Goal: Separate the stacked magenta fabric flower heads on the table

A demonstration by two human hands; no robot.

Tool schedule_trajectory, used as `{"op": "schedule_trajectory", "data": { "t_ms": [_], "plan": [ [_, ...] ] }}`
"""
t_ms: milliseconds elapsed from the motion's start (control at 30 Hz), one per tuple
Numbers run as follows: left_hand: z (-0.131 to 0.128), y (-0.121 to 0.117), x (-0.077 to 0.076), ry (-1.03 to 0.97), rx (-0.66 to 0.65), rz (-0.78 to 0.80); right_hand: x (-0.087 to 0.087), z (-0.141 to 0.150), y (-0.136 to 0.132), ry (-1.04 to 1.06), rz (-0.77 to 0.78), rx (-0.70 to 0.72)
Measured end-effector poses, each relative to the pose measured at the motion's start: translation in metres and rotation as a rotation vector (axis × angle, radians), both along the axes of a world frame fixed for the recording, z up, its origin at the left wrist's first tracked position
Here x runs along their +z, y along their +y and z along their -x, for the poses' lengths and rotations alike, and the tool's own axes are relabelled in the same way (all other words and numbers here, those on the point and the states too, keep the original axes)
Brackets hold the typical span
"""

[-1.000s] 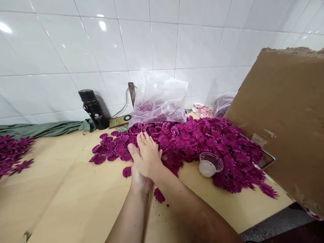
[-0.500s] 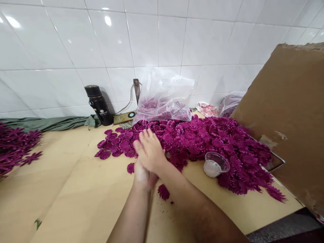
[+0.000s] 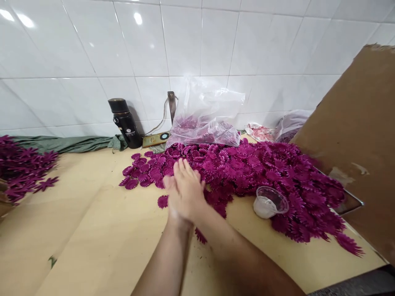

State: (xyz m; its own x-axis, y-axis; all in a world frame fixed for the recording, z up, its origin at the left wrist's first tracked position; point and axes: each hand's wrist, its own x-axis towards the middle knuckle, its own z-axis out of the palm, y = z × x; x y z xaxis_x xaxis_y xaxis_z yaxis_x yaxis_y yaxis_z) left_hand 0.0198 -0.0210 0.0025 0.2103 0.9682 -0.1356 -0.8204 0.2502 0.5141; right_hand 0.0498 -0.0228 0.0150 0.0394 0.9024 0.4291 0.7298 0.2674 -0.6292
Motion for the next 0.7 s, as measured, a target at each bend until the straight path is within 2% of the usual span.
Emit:
{"op": "schedule_trajectory", "data": {
  "t_ms": [67,133,233,400,567,700],
  "plan": [
    [-0.008,-0.001,0.007,-0.005,-0.034,0.021,0.009,-0.008,0.019,0.089,0.017,-0.084],
    [-0.012,0.0,0.013,-0.024,-0.019,0.025,0.014,-0.017,0.033,0.103,-0.087,-0.093],
    [-0.013,0.003,0.014,-0.049,0.014,0.082,0.011,-0.022,0.04,0.082,-0.198,-0.093],
    [-0.012,0.007,0.01,-0.05,0.071,0.134,0.005,-0.017,0.042,0.053,-0.172,-0.059],
    [-0.016,0.007,0.011,0.045,0.171,0.237,0.006,-0.021,0.053,0.059,-0.181,-0.075],
    [-0.017,0.002,0.014,0.062,0.108,0.239,0.005,-0.025,0.055,0.114,-0.059,-0.164]
  ]
}}
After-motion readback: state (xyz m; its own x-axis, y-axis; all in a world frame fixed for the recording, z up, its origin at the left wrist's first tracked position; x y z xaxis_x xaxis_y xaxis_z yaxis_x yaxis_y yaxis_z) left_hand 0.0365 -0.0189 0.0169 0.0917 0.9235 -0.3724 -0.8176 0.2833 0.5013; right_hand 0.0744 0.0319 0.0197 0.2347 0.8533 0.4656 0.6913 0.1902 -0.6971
